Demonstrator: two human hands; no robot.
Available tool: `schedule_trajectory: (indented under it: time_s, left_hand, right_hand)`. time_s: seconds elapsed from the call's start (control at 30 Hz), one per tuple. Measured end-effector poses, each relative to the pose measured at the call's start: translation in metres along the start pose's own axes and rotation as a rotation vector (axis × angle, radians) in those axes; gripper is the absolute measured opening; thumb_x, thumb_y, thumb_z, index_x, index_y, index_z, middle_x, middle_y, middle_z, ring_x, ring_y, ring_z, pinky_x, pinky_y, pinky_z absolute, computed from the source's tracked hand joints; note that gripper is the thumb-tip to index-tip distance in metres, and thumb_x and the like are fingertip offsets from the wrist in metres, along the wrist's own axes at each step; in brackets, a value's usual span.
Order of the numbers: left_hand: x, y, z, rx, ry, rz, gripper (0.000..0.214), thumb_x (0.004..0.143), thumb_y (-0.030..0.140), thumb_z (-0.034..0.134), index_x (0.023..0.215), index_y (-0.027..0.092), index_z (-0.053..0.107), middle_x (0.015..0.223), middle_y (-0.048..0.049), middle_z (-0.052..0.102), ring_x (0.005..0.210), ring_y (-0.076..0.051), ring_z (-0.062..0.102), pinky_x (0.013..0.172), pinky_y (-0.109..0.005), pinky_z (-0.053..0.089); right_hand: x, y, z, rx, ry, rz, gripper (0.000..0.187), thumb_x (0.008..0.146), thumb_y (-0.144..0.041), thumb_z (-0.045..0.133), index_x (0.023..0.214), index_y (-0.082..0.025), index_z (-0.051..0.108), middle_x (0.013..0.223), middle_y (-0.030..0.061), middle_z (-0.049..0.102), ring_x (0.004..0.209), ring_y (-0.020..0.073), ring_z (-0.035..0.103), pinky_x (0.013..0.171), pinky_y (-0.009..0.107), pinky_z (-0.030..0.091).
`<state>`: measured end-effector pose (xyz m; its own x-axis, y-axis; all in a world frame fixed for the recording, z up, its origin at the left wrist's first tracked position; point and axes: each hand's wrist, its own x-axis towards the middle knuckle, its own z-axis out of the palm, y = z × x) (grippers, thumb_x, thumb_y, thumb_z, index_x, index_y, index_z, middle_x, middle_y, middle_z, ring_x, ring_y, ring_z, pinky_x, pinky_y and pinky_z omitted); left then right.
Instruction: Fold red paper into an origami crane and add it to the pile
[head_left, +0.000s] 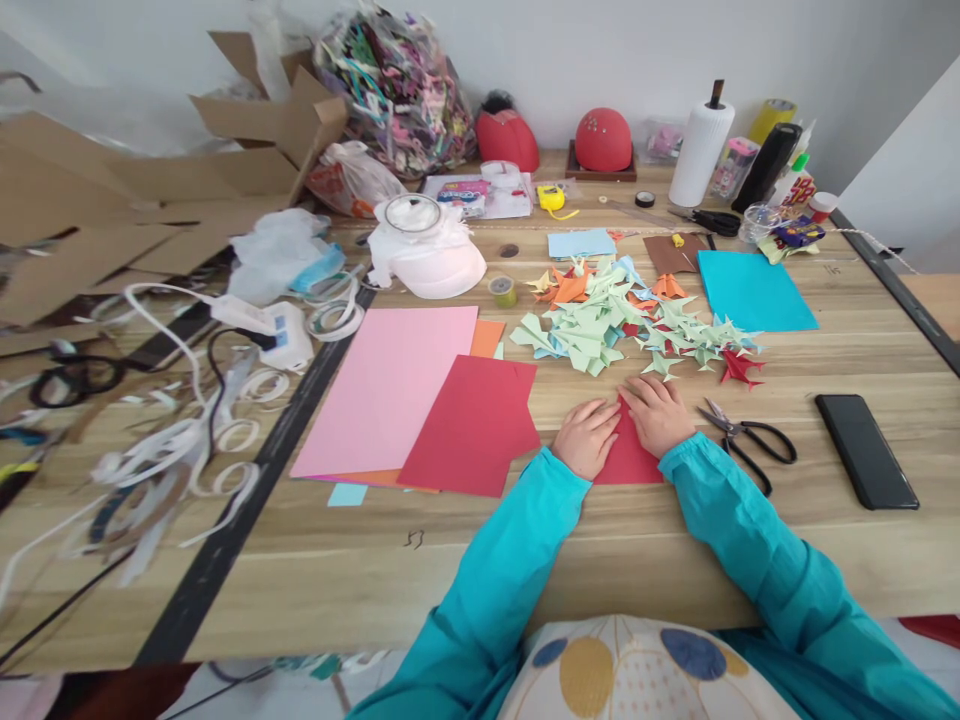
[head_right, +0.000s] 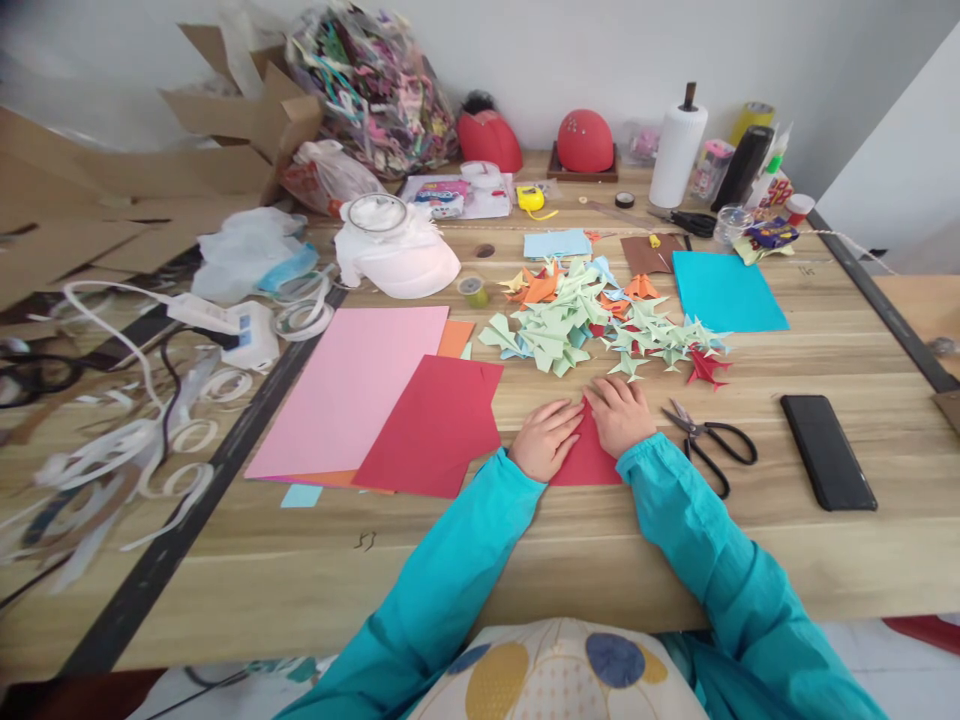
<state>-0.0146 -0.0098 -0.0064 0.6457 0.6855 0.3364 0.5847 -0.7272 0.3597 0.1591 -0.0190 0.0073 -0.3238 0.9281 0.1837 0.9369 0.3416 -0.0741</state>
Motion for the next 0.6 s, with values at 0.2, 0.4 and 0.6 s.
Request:
schedule_trajectory:
  time_s: [0.2, 0.4, 0.6]
  left_hand:
    - [-0.0001, -0.0006, 0.0008, 0.006, -0.012, -0.014, 0.031, 0.083, 0.025, 0.042, 0.108, 0.017, 0.058, 0.118, -0.0054, 0.056, 0.113, -0.023, 0.043, 0.093, -0.042, 0.039]
    - [0.0004, 0.0015, -0.0021, -0.006, -0.018, -0.013, 0.031, 0.083, 0.024, 0.042, 0.110, 0.016, 0.057, 0.119, -0.0061, 0.055, 0.114, -0.023, 0.042, 0.094, -0.042, 0.038]
    - [0.0007, 0.0019, -0.0018, -0.004, -0.017, -0.024, 0.031, 0.083, 0.023, 0.043, 0.109, 0.017, 0.057, 0.119, -0.0061, 0.055, 0.113, -0.023, 0.043, 0.094, -0.042, 0.038]
  right_hand:
    - [0.0007, -0.0005, -0.0012, 0.005, 0.004, 0.005, 0.043, 0.087, -0.025, 0.033, 0.127, -0.014, 0.040, 0.128, 0.0114, 0.045, 0.119, 0.0239, 0.032, 0.096, 0.040, 0.023]
    - [0.0002, -0.0001, -0.0001, -0.004, -0.001, -0.003, 0.040, 0.086, -0.023, 0.034, 0.125, -0.020, 0.044, 0.129, 0.0083, 0.044, 0.120, 0.0242, 0.031, 0.096, 0.041, 0.023]
    - [0.0002, -0.0007, 0.0008, -0.005, 0.006, 0.017, 0.045, 0.086, -0.025, 0.035, 0.130, -0.015, 0.037, 0.129, 0.0114, 0.044, 0.119, 0.0246, 0.031, 0.096, 0.041, 0.023]
